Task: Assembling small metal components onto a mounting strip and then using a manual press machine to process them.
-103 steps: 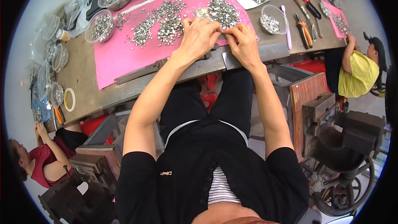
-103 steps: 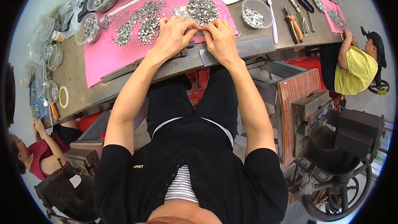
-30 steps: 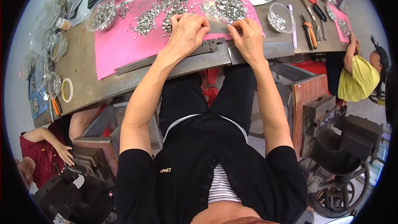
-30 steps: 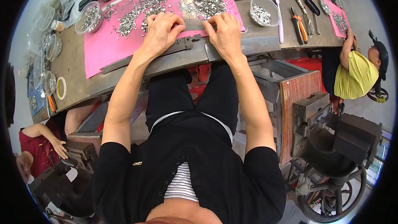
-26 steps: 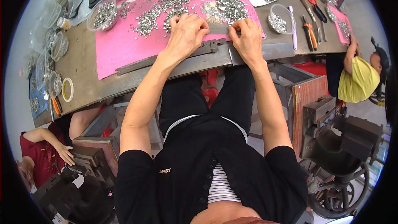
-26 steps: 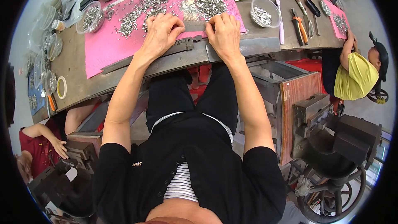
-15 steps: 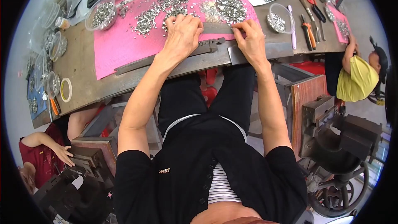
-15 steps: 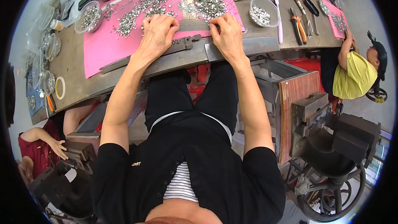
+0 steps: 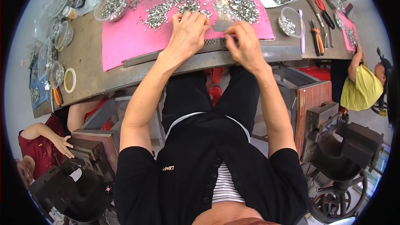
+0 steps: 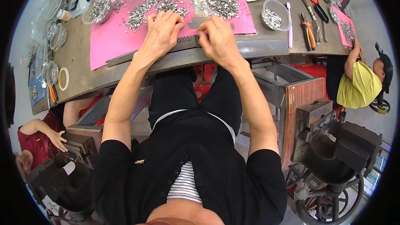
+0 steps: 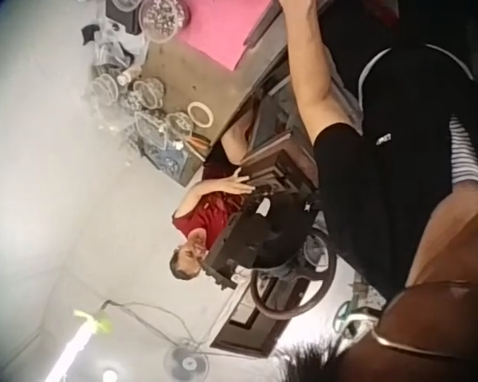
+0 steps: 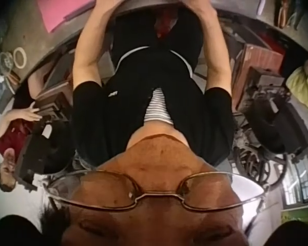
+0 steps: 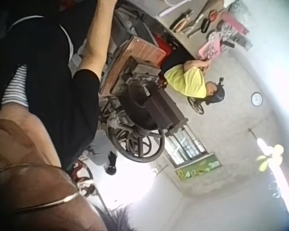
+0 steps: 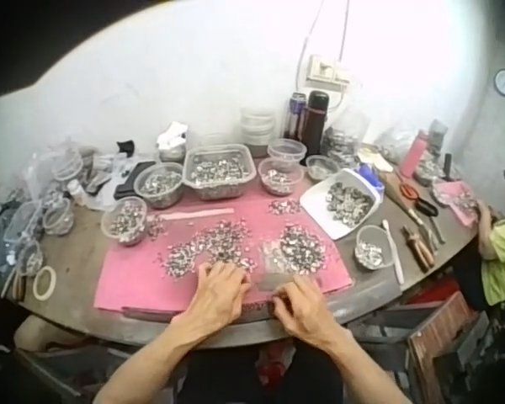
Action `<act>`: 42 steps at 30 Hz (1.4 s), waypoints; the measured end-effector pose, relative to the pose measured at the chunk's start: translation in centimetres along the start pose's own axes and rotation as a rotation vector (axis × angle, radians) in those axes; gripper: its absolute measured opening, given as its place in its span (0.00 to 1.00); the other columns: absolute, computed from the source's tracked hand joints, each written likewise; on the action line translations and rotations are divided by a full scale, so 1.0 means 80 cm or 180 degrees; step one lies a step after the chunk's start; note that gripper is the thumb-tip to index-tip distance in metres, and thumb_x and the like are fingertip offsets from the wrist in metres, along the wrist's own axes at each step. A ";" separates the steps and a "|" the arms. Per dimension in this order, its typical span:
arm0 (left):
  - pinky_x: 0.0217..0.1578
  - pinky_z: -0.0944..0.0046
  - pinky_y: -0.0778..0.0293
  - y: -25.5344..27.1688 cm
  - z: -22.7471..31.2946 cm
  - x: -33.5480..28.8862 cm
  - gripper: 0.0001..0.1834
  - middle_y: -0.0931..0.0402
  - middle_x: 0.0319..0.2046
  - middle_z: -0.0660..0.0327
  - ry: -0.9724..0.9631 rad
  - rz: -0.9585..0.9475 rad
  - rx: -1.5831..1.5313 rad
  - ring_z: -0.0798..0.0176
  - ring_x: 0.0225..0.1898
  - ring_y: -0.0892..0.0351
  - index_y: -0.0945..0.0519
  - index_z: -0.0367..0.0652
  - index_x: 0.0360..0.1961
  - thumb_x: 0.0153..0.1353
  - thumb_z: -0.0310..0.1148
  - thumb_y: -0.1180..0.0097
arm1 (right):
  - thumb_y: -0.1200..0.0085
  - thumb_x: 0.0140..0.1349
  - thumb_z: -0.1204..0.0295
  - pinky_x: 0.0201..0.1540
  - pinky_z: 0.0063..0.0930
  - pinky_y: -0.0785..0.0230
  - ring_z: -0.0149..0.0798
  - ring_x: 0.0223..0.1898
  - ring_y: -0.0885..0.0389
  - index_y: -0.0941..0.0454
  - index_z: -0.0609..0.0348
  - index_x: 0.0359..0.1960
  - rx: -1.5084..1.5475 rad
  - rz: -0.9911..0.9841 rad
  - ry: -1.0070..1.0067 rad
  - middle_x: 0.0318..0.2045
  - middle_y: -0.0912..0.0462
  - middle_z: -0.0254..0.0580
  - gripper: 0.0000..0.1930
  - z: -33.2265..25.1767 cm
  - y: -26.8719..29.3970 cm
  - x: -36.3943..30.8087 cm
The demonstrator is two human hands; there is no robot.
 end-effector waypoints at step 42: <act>0.71 0.26 0.59 0.075 -0.075 -0.092 0.26 0.35 0.71 0.47 0.1410 0.0073 0.0789 0.33 0.74 0.46 0.28 0.40 0.68 0.76 0.45 0.54 | 0.41 0.62 0.68 0.38 0.35 0.25 0.46 0.31 0.14 0.17 0.65 0.37 -0.1173 -0.0506 -0.1557 0.29 0.14 0.52 0.11 0.258 0.176 -0.004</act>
Point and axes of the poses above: each hand's wrist, its own x-axis towards the middle knuckle, its own y-axis out of the back of the hand, z = x × y, the point moved 10 cm from there along x, towards the middle knuckle
